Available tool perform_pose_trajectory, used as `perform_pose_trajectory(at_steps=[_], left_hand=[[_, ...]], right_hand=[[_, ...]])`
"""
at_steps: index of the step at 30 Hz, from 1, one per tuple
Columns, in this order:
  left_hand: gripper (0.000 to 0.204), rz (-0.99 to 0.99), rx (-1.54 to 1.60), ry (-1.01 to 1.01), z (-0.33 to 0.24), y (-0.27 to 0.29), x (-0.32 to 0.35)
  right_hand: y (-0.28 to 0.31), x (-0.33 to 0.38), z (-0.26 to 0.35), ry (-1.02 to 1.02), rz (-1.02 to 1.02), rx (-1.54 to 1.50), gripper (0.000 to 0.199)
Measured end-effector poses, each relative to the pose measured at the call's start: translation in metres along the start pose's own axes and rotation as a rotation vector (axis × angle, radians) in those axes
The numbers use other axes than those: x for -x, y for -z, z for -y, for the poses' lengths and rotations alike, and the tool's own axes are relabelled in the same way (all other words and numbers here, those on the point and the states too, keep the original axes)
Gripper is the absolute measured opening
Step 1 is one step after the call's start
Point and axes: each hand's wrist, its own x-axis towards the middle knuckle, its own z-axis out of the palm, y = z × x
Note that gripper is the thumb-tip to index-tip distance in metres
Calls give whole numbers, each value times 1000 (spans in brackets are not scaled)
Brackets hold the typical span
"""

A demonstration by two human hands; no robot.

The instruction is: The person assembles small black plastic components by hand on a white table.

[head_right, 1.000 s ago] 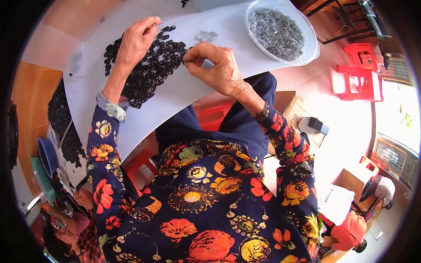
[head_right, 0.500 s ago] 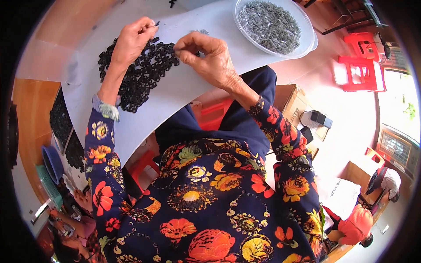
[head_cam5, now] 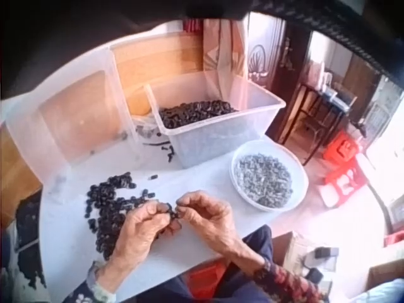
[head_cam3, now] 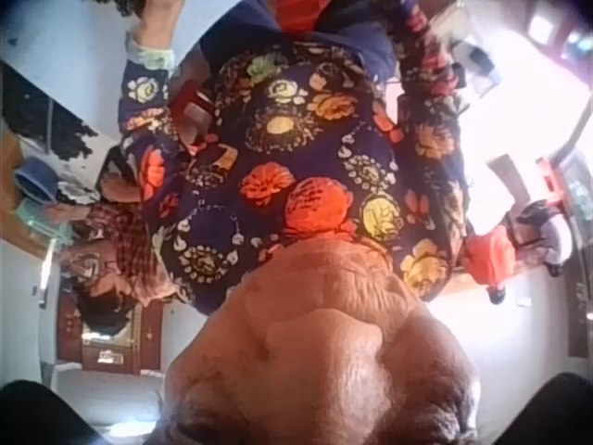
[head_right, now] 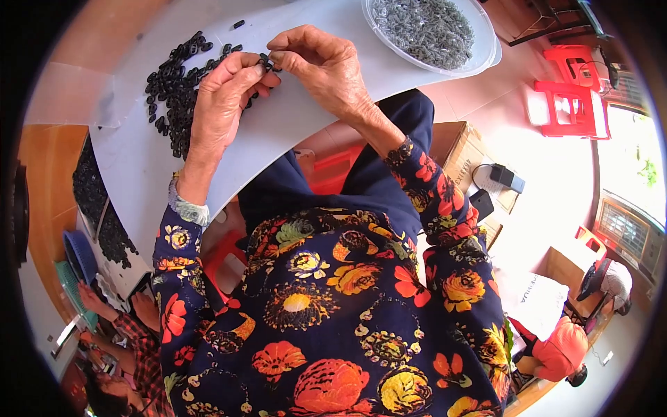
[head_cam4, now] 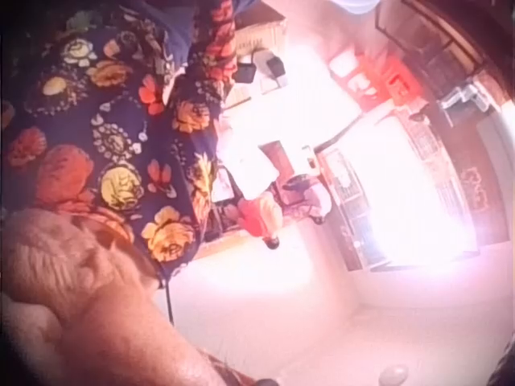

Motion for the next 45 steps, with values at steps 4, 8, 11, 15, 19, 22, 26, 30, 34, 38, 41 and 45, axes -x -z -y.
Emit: perform_pose_trajectory(at_steps=[4,8,11,15,19,22,26,30,34,38,41,45], left_hand=[[12,-8,-51,-17,3,-2,1],[11,-43,-26,-24,6,-6,3],[11,-41,-2,-18,6,-4,4],[10,-40,-71,-74,9,-5,6],[10,-59,-131,-144,13,-8,8],[9,-75,-214,-184,9,-10,10],[8,-56,-231,-170,6,-9,11],[8,-61,-244,-191,7,-12,14],[9,-80,-270,-264,14,-10,14],[10,-64,-220,-217,13,-10,14],[11,-59,-157,-199,14,-8,14],[6,-80,-184,-201,11,-12,13]], right_hand=[[-1,1,-1,-7,-4,16,14],[0,1,-1,-17,2,9,15],[-1,1,0,-26,6,18,16],[-3,1,-1,-22,-6,-27,14],[-3,1,-2,10,19,5,13],[-2,1,-2,-25,28,-15,12],[-1,0,-2,-30,58,16,12],[1,1,-5,4,66,163,14],[-1,1,0,10,56,245,17],[-3,-1,2,11,13,197,19],[-3,-1,-4,51,-3,141,18],[0,-1,-8,59,49,208,17]])
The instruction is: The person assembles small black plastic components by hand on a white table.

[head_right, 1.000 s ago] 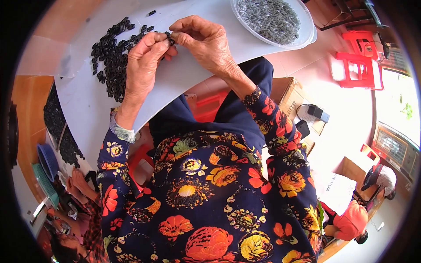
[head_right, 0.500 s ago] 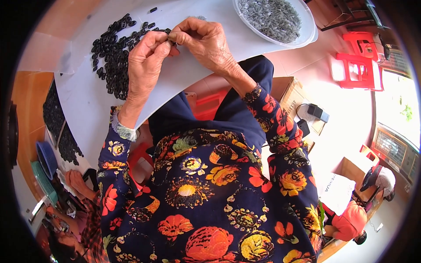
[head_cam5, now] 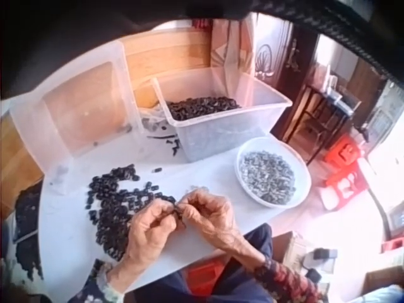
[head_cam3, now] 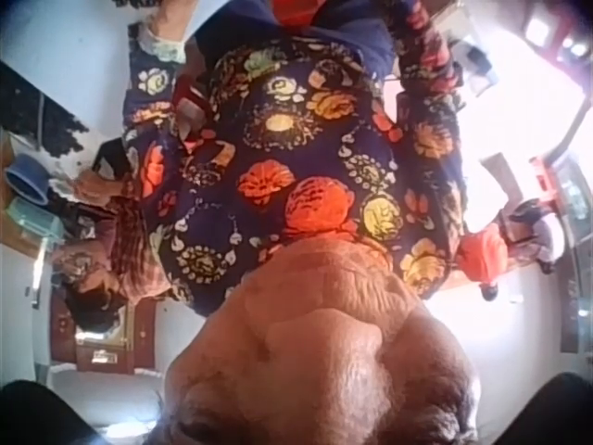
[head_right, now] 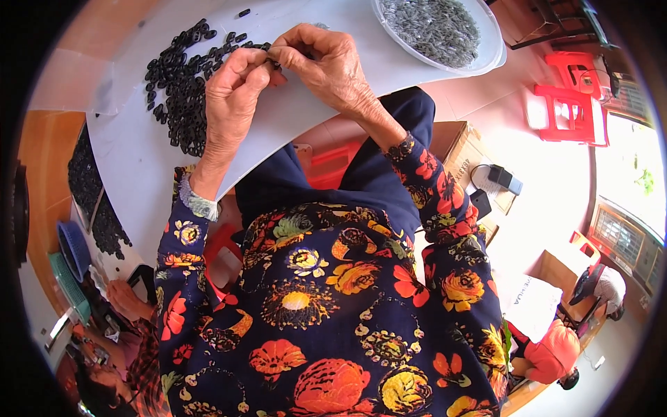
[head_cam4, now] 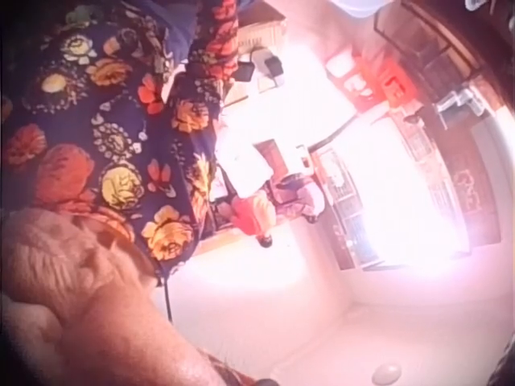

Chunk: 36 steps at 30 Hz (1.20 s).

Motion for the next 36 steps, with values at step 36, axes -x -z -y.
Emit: perform_pose_trajectory(at_steps=[36], left_hand=[[10,-2,184,17,11,4,1]], right_hand=[[-4,0,9,-10,24,35,15]])
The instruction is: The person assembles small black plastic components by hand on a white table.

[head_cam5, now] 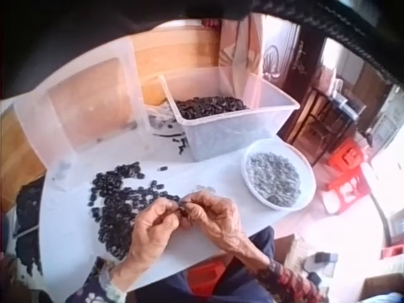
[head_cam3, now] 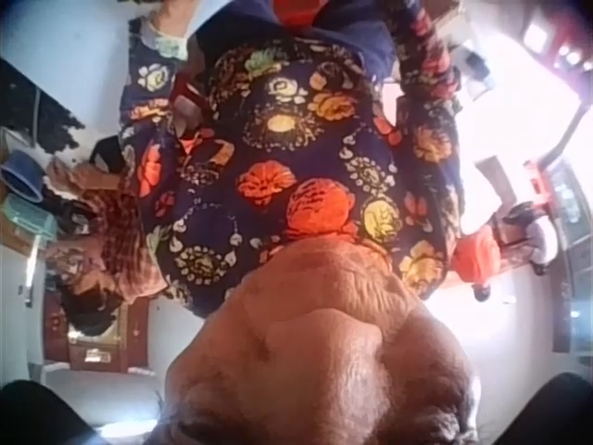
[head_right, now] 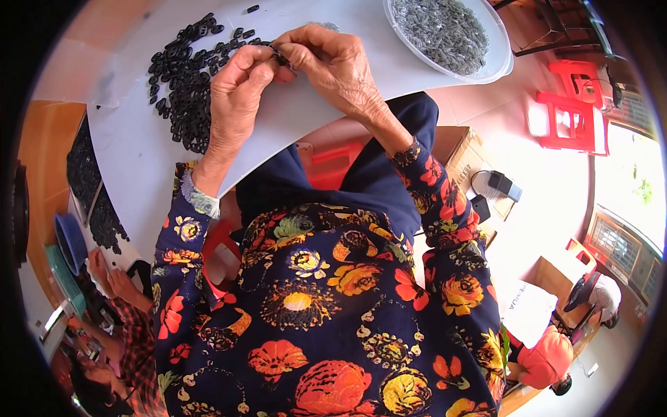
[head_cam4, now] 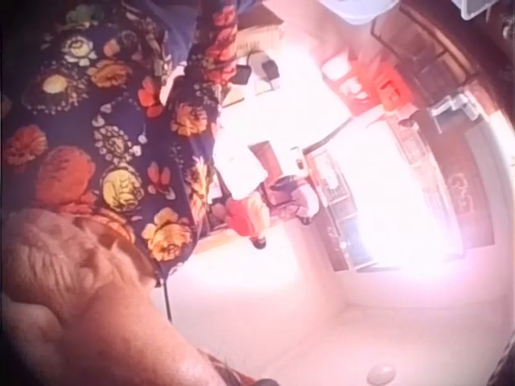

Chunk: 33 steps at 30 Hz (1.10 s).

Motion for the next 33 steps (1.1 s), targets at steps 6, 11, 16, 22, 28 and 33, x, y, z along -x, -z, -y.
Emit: perform_pose_trajectory(at_steps=[6,11,16,22,28,33], left_hand=[[6,-50,-95,-51,2,-4,-1],[6,-53,-188,-110,3,-4,1],[8,-97,-67,-117,3,-2,-1],[13,-56,-479,-226,-14,10,-13],[14,14,-1263,-553,-31,81,-69],[11,217,-1466,-354,-33,96,-85]], right_hand=[[-1,2,2,-67,-40,-39,9],[-3,3,4,-45,-34,170,6],[-5,3,8,-84,-42,-137,8],[-2,5,2,-87,-84,-80,7],[-2,4,6,-126,-100,-105,8],[-2,6,8,-156,-106,-102,8]])
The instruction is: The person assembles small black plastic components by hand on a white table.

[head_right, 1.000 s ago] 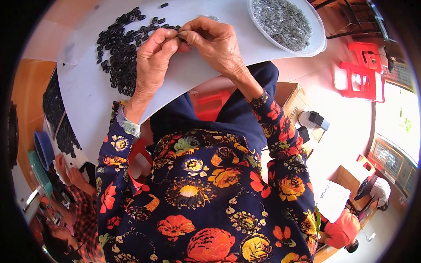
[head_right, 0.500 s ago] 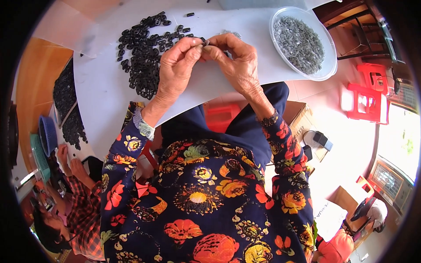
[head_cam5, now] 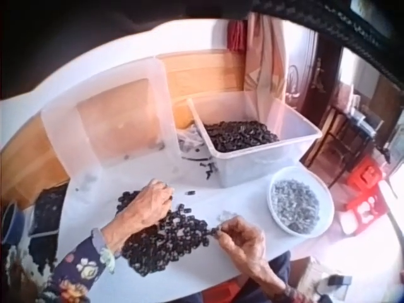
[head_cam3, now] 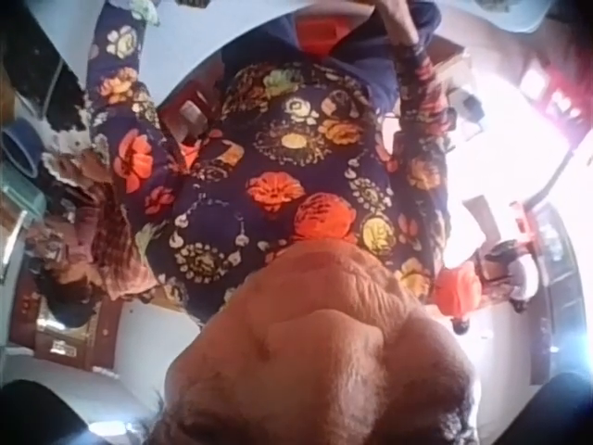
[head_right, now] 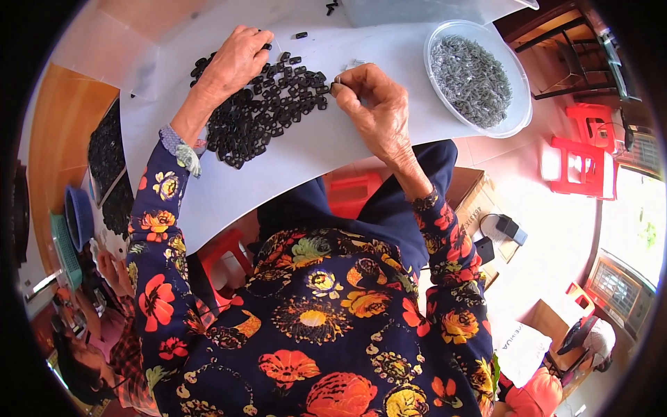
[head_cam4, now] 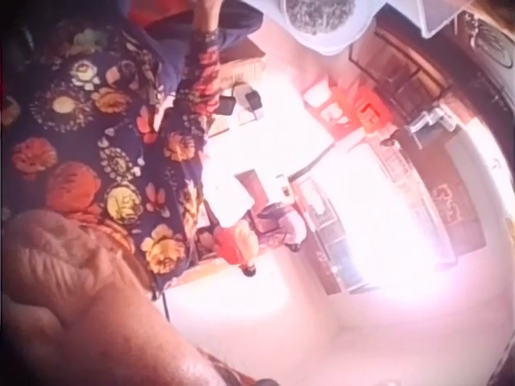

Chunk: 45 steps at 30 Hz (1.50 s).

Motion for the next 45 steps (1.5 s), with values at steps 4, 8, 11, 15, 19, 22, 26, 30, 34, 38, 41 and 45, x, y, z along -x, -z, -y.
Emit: perform_pose_trajectory(at_steps=[4,8,11,15,19,22,26,30,34,38,41,45], left_hand=[[6,47,-45,-56,-4,2,-6],[6,-39,6,-106,-3,-7,0],[8,-150,52,-122,3,-11,3],[9,-203,64,-62,1,-10,2],[10,-287,384,46,-22,-8,8],[14,-241,697,150,-48,0,15],[23,-201,895,203,-82,2,19],[37,-257,701,83,-98,-1,18],[45,-308,526,-82,-106,-9,16],[37,-309,597,-47,-112,-9,15],[27,-210,781,88,-110,-6,19],[15,-165,1104,311,-112,-5,21]], right_hand=[[1,1,-1,68,31,64,7],[0,0,-1,88,36,98,8],[1,-1,-2,97,44,138,9],[1,-3,-2,121,53,104,10],[2,-2,-3,97,38,71,9],[1,-3,-1,116,54,-6,9],[2,-3,3,99,65,-117,9],[4,-5,0,99,34,-189,9],[5,-7,3,70,57,-192,10],[8,-9,-1,83,53,-201,12],[9,-9,-4,99,78,-198,12],[6,-7,0,83,66,-216,13]])
